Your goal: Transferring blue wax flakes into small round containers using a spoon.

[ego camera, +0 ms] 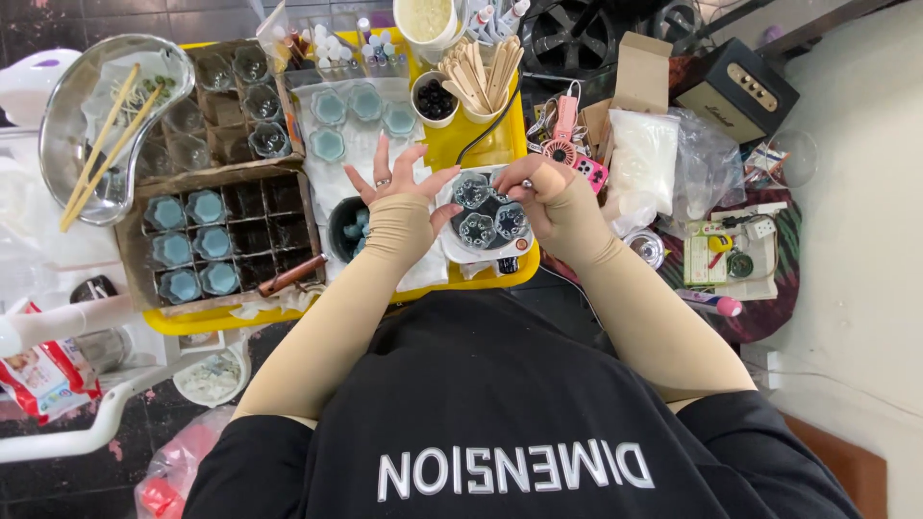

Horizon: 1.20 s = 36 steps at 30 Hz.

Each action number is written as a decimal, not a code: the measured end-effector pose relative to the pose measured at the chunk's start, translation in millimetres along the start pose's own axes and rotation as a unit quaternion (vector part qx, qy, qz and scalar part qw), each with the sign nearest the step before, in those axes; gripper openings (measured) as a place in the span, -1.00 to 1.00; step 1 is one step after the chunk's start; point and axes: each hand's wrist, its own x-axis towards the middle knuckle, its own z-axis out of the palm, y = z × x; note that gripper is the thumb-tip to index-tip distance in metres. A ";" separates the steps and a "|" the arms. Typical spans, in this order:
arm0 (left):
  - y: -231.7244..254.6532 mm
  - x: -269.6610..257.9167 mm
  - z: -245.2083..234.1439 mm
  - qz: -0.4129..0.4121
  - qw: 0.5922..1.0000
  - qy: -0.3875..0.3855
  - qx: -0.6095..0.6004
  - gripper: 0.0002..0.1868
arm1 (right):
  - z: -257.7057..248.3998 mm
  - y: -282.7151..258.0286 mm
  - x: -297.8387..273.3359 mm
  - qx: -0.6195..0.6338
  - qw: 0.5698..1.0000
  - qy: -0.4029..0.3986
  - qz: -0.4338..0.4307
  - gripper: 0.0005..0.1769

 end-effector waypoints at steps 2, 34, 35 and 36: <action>-2.9 1.6 1.1 0.003 1.000 -0.015 0.001 -0.50 | 5.4 -2.0 -0.4 -0.020 1.000 -0.003 0.008 -0.96; -29.8 -33.4 -50.0 -0.100 0.994 0.017 -0.026 -0.59 | -0.7 -11.8 -17.8 0.050 0.995 0.063 0.053 -0.91; -31.9 -41.9 -52.0 -0.107 0.994 0.022 -0.025 -0.59 | -1.3 -11.9 -17.8 0.052 0.996 0.056 0.049 -0.91; -33.7 -50.5 -53.6 -0.115 0.992 0.046 -0.025 -0.60 | -2.0 -11.9 -18.1 0.046 0.997 0.051 0.034 -0.90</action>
